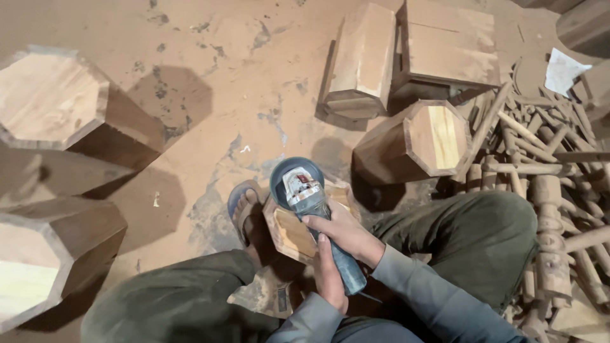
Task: The person sits on the floor and uses an angle grinder with a sanding disc to smooth the top surface of a hexagonal wooden block. They hold the block steady with one hand and move the tool across the surface, then briefly set the block aside before resuming sanding.
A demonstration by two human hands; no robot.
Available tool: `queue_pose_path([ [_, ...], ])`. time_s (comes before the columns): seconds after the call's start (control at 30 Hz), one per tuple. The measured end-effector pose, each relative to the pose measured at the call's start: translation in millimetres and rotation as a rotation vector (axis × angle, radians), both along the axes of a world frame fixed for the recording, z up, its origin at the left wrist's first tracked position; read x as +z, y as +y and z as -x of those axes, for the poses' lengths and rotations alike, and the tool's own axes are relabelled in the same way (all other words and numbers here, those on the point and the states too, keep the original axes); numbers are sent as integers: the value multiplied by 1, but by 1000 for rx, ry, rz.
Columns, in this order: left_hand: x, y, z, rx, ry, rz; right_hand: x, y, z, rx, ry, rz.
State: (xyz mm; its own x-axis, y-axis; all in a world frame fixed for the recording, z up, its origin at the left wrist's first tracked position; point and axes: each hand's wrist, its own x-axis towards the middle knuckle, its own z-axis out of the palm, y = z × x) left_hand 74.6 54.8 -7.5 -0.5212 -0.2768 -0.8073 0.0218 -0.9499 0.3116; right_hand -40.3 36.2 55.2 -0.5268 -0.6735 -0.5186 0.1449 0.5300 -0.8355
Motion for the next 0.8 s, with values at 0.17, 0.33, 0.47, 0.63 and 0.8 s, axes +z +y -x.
queue_pose_path([
  [0.17,8,2,5,-133,7,-44,3,14,5,-116,2,20],
  [0.33,6,13,12,-196,94,22,8,31,10,-269,-189,33],
  [0.47,7,20,14,-231,128,79,11,44,12,-311,-274,65],
  [0.63,15,20,12,-354,131,-7,6,58,13,-357,-286,40],
  [0.8,19,23,12,-431,176,3,-2,75,11,-410,-278,39],
])
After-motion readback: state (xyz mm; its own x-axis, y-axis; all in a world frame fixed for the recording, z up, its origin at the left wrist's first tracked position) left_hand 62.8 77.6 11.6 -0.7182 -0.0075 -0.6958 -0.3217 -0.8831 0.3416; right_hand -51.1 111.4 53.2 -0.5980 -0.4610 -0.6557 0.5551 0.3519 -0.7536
